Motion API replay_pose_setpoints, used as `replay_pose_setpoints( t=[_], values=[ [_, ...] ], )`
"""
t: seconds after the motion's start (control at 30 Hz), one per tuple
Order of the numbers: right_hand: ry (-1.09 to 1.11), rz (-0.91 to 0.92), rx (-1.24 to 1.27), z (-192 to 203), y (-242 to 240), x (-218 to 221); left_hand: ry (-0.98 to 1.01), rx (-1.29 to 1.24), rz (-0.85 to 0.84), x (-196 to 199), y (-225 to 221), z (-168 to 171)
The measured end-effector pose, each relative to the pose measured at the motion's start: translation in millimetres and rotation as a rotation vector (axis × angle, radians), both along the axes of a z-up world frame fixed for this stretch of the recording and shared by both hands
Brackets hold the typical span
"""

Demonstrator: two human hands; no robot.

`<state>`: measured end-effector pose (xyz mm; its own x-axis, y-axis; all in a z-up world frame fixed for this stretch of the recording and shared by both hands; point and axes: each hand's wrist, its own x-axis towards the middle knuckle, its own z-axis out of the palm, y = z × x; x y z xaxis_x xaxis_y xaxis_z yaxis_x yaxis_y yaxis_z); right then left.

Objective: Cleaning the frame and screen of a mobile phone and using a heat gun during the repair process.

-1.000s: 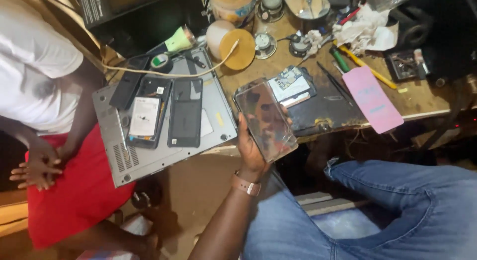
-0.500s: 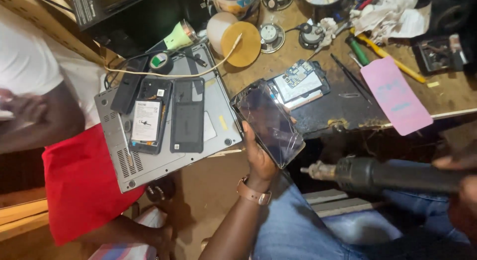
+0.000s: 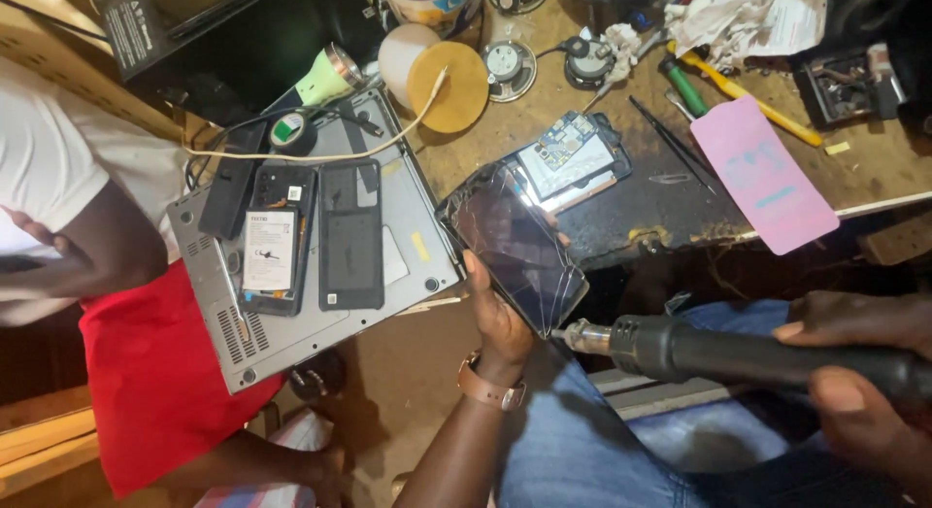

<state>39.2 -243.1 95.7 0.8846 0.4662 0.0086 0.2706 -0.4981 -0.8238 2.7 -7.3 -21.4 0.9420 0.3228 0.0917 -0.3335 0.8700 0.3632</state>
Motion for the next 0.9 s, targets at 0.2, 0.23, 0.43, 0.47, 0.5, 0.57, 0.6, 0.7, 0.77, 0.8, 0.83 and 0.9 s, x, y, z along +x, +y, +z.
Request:
replay_pose_setpoints(
  t=[0.2, 0.23, 0.43, 0.47, 0.5, 0.57, 0.6, 0.7, 0.77, 0.8, 0.83, 0.9],
  values=[
    [-0.052, 0.045, 0.077, -5, 1, -1, -0.006, 0.027, 0.006, 1, -1, 4],
    [-0.043, 0.013, 0.092, -6, 1, -3, -0.029, 0.015, 0.004, 1, -1, 4],
    [0.016, 0.023, 0.113, -3, 3, 0, -0.039, 0.020, 0.000, 2, -1, 5],
    [0.016, 0.023, 0.113, -1, 4, 1, -0.039, 0.020, -0.001, 2, -1, 4],
    [0.002, 0.012, 0.069, 1, 5, 1, -0.038, -0.002, -0.013, 1, -1, 3],
    [-0.016, 0.000, 0.025, 1, 6, 1, -0.041, -0.024, -0.027, 1, -1, 2],
    [-0.003, -0.014, 0.075, -1, 5, 1, -0.031, -0.007, -0.013, 1, -1, 3],
    [-0.022, -0.059, 0.075, 1, 9, -1, -0.034, -0.010, -0.016, 1, -1, 3],
    [-0.053, -0.091, 0.025, 3, 11, 0, -0.045, -0.029, -0.032, 0, 0, 2],
    [-0.053, -0.074, 0.051, 2, 11, 1, -0.045, -0.038, -0.039, 0, 0, 2],
    [-0.053, -0.057, 0.077, 2, 11, 2, -0.046, -0.047, -0.045, 0, 0, 1],
    [-0.057, -0.087, 0.062, 2, 12, 1, -0.043, -0.035, -0.041, 0, 0, 2]
  ],
)
